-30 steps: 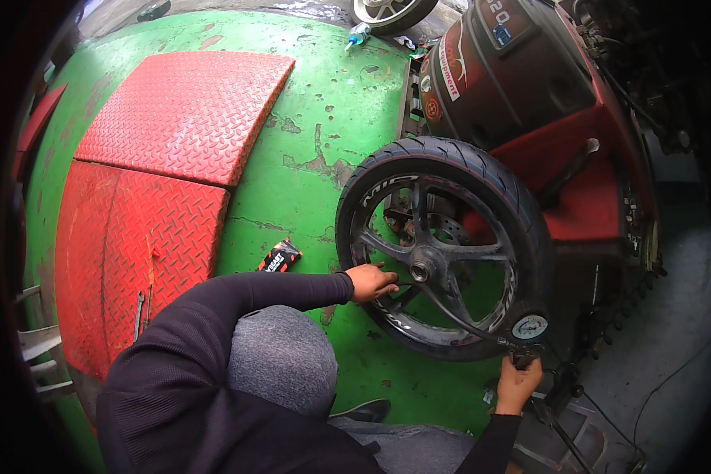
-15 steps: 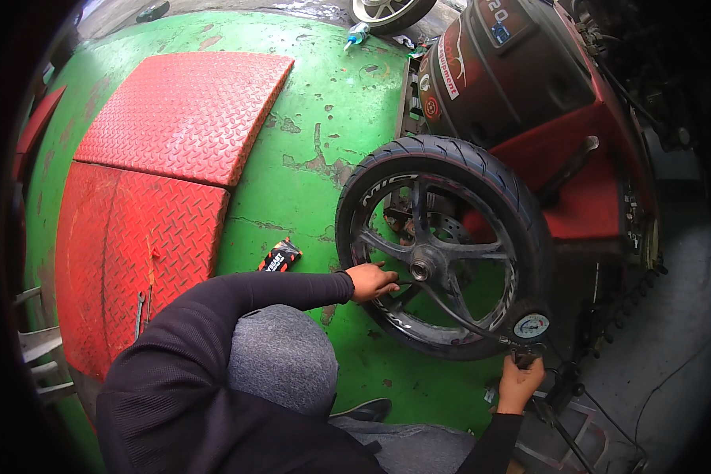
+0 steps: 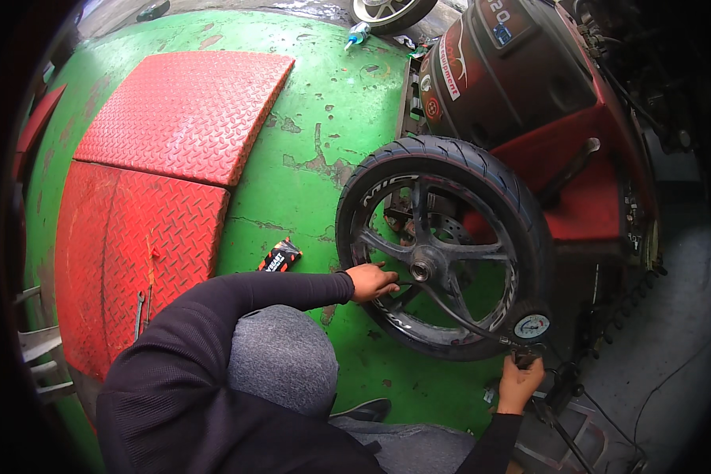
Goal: Applying sealant and inflating a motorcycle tire.
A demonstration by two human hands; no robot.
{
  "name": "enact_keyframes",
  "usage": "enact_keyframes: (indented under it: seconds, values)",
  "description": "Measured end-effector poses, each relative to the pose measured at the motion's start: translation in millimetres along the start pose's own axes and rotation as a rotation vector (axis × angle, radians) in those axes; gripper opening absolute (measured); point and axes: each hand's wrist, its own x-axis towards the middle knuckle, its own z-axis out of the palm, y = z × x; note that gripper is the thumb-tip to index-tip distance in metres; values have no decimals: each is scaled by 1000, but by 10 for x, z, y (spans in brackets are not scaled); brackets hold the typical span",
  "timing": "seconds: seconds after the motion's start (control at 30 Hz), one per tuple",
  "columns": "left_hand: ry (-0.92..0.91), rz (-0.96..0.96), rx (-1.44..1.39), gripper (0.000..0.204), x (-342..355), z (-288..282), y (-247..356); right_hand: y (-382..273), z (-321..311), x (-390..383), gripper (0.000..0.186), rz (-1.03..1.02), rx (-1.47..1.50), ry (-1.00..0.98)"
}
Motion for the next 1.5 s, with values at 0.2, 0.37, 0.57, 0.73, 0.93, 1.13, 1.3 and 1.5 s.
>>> enact_keyframes:
  seconds: [0.2,0.37,0.57,0.73,0.93,1.13,1.3,1.5]
  values:
    - [-4,0,3,37,-7,-5,-2,-60,24,-7,11,32,19,-4]
    - [-1,4,4,37,-4,9,-14,-30,21,-13,12,37,35,-16]
    - [-3,-2,8,37,5,7,-15,21,15,0,12,45,25,-12]
    - [3,5,4,38,6,21,-20,5,22,-5,12,30,7,-17]
    - [-12,-8,17,38,0,12,-28,-86,52,-20,13,49,63,-40]
    - [-4,4,10,37,16,21,-23,85,23,1,12,-31,28,-53]
    - [6,-3,8,37,-2,26,-34,-1,61,-13,12,-3,54,-65]
    - [13,2,3,37,0,16,-16,-43,68,-14,12,20,87,-68]
